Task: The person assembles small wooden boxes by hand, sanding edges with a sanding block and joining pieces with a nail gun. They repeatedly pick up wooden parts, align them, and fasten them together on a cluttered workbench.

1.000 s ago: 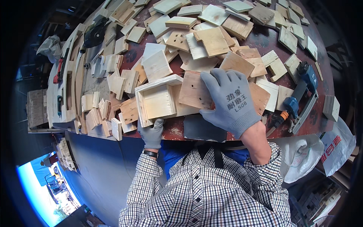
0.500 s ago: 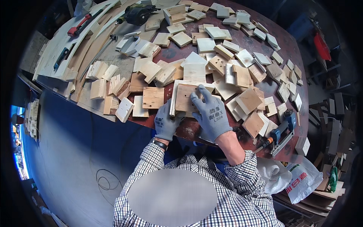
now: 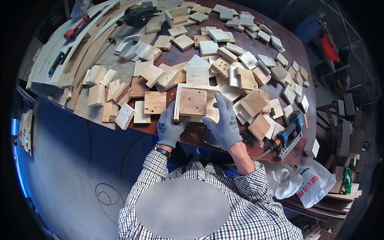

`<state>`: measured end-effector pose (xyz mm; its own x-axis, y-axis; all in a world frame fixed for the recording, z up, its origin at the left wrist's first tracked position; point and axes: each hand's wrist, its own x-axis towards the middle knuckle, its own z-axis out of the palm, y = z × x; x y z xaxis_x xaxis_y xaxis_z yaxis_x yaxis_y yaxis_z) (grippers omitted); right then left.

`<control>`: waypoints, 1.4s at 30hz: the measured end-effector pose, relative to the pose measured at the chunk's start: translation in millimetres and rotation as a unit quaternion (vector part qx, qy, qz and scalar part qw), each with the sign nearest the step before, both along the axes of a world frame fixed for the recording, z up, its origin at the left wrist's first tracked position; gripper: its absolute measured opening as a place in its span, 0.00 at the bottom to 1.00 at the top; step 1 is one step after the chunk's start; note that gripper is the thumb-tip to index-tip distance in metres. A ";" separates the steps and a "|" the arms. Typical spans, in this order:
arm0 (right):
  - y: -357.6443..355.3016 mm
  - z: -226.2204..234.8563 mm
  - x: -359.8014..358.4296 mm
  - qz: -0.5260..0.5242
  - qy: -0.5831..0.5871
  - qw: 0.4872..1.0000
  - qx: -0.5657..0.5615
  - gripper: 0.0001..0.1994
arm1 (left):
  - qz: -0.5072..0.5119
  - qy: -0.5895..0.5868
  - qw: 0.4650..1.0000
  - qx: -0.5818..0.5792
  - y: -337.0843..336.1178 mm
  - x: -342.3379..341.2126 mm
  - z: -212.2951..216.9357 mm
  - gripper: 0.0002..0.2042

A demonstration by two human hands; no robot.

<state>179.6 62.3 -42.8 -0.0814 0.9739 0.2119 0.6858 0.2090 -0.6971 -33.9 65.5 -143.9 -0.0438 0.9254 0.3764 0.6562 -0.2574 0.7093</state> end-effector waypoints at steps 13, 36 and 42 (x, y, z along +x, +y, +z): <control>-27.9 11.4 40.2 -0.035 -0.043 0.998 0.027 0.26 | -0.152 0.341 0.927 -0.027 17.5 17.5 79.4 0.43; 0.9 2.4 -36.1 -0.117 0.267 0.954 -0.064 0.24 | -0.075 0.092 0.991 0.064 17.3 7.5 35.1 0.56; 27.0 35.2 36.3 -0.149 0.442 0.885 -0.012 0.16 | -0.055 0.078 0.994 0.052 16.0 10.5 29.5 0.59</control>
